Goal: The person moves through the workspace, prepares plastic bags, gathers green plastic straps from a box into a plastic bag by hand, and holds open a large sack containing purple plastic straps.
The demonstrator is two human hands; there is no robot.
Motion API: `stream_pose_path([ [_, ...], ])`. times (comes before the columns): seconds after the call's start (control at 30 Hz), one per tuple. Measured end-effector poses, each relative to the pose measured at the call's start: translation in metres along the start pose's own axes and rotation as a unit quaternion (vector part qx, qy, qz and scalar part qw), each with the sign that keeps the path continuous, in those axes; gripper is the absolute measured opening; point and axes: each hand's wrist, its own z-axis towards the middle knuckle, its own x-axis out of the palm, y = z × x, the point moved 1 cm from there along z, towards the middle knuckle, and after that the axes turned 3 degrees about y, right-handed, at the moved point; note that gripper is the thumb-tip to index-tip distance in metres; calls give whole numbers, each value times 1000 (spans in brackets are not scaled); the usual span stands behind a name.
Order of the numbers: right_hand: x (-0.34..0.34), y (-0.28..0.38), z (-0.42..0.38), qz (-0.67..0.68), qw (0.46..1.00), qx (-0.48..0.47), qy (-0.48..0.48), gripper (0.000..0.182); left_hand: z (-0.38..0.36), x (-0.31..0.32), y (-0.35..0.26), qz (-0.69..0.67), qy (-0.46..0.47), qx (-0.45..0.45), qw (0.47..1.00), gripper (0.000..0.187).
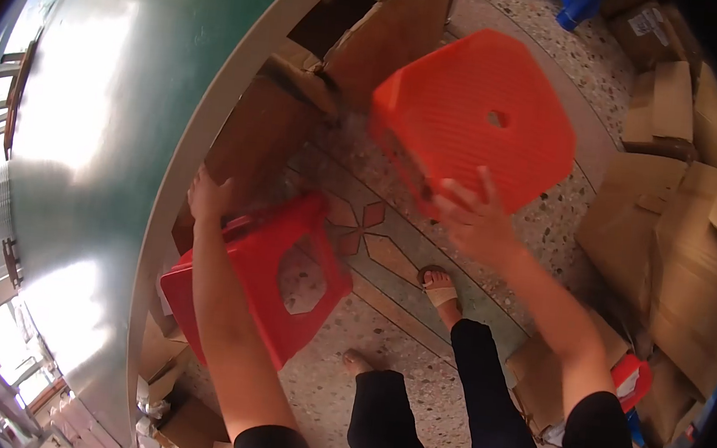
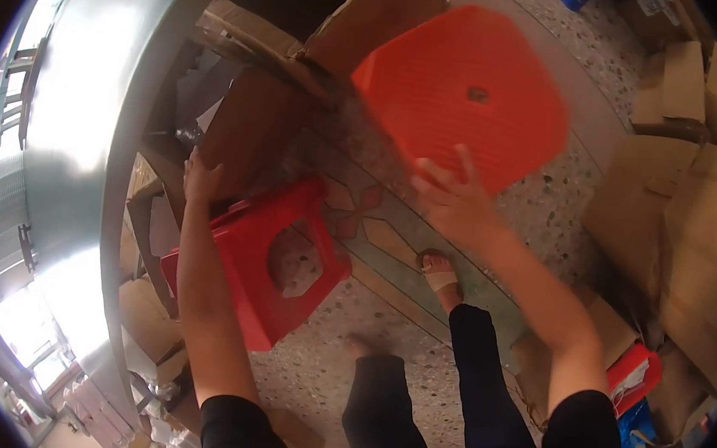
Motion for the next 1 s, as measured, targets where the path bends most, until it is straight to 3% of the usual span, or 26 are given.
stream_pose_path([
  [0.03, -4, -13, -8, -6, 1000, -1, 1, 21, 1, 13, 6, 14, -76, 37, 996, 58],
  [0.13, -21, -36, -19, -22, 999, 5, 31, 20, -6, -1, -13, 61, 104, -18, 993, 51],
  [0.23, -27, -46, -21, -28, 998, 9, 49, 19, -30, 42, 3, -36, 6, 31, 999, 33],
  [0.3, -28, -45, -19, -24, 998, 8, 50, 18, -63, 34, -15, -26, 26, 97, 995, 19],
  [0.37, -28, -44, -18, -21, 998, 9, 55, 19, -91, 19, -28, -5, 106, 84, 991, 25],
  [0.47, -28, -44, -21, -21, 998, 8, 64, 20, -144, 11, -33, -36, 86, 181, 979, 12],
  [0.57, -28, -44, -21, -28, 997, 5, 70, 19, -204, 2, -45, -70, 104, 194, 973, 28],
  [0.73, -29, -19, -15, -40, 994, 48, 86, 24, -325, 11, -91, -146, 169, 226, 948, 7],
  [0.8, -27, 10, -7, -26, 995, 79, 57, 27, -374, 10, -115, -179, 161, 214, 947, 8],
  [0.93, 13, 99, 4, 176, 979, -55, 83, 34, -443, 3, -147, -227, 155, 126, 953, 14],
  [1.0, 45, 153, 10, 234, 947, -160, 154, 30, -460, 8, -151, -258, 124, 97, 953, 15],
])
